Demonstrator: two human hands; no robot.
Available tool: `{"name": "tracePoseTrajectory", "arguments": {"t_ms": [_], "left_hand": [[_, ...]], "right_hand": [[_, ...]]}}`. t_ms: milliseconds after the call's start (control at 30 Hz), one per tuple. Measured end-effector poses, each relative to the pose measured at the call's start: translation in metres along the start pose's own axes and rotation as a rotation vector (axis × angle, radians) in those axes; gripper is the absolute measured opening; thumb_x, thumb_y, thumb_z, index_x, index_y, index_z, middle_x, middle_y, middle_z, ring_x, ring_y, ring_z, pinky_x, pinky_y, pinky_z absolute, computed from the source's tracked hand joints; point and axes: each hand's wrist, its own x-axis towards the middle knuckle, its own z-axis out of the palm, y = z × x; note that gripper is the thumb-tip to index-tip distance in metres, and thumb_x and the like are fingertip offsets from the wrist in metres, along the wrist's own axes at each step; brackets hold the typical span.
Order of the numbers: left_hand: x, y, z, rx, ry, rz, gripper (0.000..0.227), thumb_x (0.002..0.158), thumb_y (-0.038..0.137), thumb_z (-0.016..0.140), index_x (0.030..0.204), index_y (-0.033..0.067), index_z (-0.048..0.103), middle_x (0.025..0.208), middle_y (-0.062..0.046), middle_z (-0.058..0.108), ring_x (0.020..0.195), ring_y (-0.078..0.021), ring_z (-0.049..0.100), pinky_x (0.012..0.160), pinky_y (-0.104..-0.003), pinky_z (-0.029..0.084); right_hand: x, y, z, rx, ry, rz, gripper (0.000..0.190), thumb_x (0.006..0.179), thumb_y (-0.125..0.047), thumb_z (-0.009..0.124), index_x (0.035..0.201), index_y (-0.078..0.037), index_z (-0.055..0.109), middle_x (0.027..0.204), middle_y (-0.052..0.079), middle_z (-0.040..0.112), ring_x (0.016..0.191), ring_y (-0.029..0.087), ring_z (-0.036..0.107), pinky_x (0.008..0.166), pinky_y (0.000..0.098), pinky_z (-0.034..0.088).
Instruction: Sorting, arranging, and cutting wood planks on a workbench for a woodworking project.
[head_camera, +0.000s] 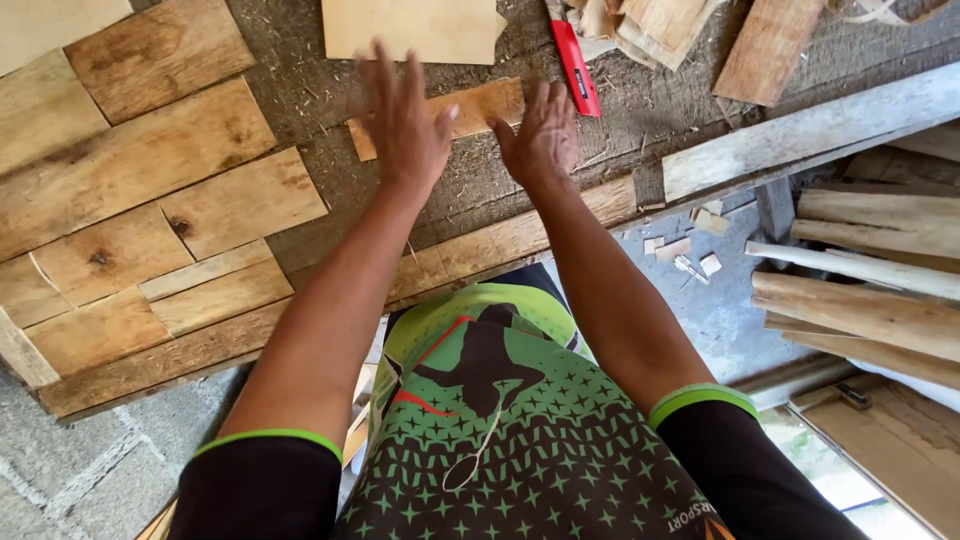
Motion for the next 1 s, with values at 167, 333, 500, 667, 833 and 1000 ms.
{"name": "tracePoseTrajectory", "arguments": {"t_ms": [167, 333, 500, 667, 833, 1000], "left_hand": [[-0.040, -0.022, 0.033, -0.014, -0.114, -0.144, 0.092, 0.098, 0.048, 0.071, 0.164, 0.0118, 0.019, 0.168, -0.022, 0.001, 0.155, -0.0422, 0.001, 0.121, -0.072, 0.003], [-0.053, -0.034, 0.040, -0.032, 0.103, -0.023, 0.087, 0.100, 0.039, 0.072, 0.166, 0.0106, 0.023, 0.172, -0.020, 0.012, 0.159, -0.0400, 0.007, 0.127, -0.064, 0.006], [-0.061, -0.030, 0.017, -0.171, 0.201, 0.074, 0.079, 0.089, 0.031, 0.079, 0.156, 0.0152, 0.040, 0.143, -0.014, 0.053, 0.138, -0.0358, 0.048, 0.127, -0.062, 0.021], [-0.077, -0.033, 0.012, -0.314, 0.210, 0.197, 0.081, 0.084, 0.035, 0.082, 0.154, 0.0166, 0.046, 0.138, -0.010, 0.058, 0.129, -0.0322, 0.059, 0.128, -0.061, 0.023], [-0.089, -0.026, 0.005, -0.331, 0.262, 0.290, 0.079, 0.085, 0.038, 0.082, 0.153, 0.0162, 0.047, 0.140, -0.010, 0.057, 0.130, -0.0346, 0.059, 0.125, -0.057, 0.029], [-0.101, -0.008, -0.009, -0.660, 0.134, 0.322, 0.073, 0.089, 0.040, 0.080, 0.151, 0.0129, 0.054, 0.135, -0.013, 0.057, 0.122, -0.0320, 0.060, 0.110, -0.044, 0.052]], "right_hand": [[0.012, 0.011, 0.027, 0.164, 0.080, -0.044, 0.074, 0.085, -0.041, 0.080, 0.139, -0.004, 0.044, 0.130, 0.022, 0.054, 0.115, 0.036, 0.055, 0.095, 0.0486, 0.050], [0.021, 0.017, 0.020, 0.440, 0.093, -0.031, 0.045, 0.093, -0.047, 0.071, 0.103, -0.004, 0.066, 0.087, 0.012, 0.071, 0.079, 0.028, 0.070, 0.073, 0.0481, 0.058], [0.014, 0.025, 0.027, 0.687, 0.010, -0.081, 0.057, 0.107, -0.055, 0.033, 0.093, -0.009, 0.064, 0.071, 0.006, 0.060, 0.056, 0.017, 0.055, 0.043, 0.0363, 0.049], [-0.005, 0.043, -0.002, 0.950, -0.230, -0.272, 0.053, 0.111, -0.050, 0.035, 0.092, -0.006, 0.059, 0.065, 0.000, 0.054, 0.051, 0.011, 0.051, 0.044, 0.0274, 0.048], [-0.031, 0.053, -0.018, 1.453, -0.579, -0.177, 0.046, 0.116, -0.043, 0.038, 0.101, -0.005, 0.061, 0.062, -0.002, 0.044, 0.047, 0.009, 0.034, 0.042, 0.0249, 0.030], [-0.060, 0.051, -0.044, 1.858, -0.870, -0.087, 0.043, 0.110, -0.047, 0.042, 0.111, -0.010, 0.062, 0.062, -0.001, 0.046, 0.048, 0.008, 0.037, 0.046, 0.0241, 0.030]]}}
